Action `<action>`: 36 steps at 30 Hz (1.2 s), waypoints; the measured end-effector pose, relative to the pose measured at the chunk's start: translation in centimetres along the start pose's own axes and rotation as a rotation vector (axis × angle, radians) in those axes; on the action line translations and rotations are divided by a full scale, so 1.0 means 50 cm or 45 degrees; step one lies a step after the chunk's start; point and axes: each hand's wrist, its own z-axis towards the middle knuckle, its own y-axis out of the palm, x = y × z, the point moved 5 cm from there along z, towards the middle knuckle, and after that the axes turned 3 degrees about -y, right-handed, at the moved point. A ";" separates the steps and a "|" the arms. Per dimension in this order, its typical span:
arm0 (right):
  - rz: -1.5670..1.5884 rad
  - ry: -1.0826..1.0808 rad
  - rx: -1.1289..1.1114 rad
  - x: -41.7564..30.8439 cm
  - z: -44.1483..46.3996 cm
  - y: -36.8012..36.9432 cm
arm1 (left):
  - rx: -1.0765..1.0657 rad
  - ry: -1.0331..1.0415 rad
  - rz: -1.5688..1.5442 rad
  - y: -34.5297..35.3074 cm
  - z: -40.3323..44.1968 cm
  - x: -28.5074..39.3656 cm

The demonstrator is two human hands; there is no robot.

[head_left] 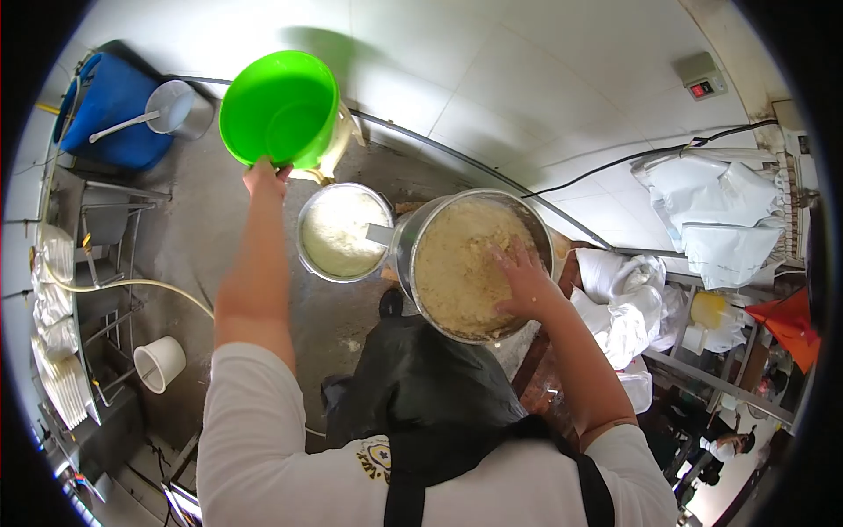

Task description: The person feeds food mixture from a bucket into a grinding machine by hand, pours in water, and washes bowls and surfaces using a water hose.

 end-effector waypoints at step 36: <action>-0.164 -0.174 -0.062 -0.049 0.025 0.132 | -0.539 -0.008 0.796 -0.240 -0.916 -0.156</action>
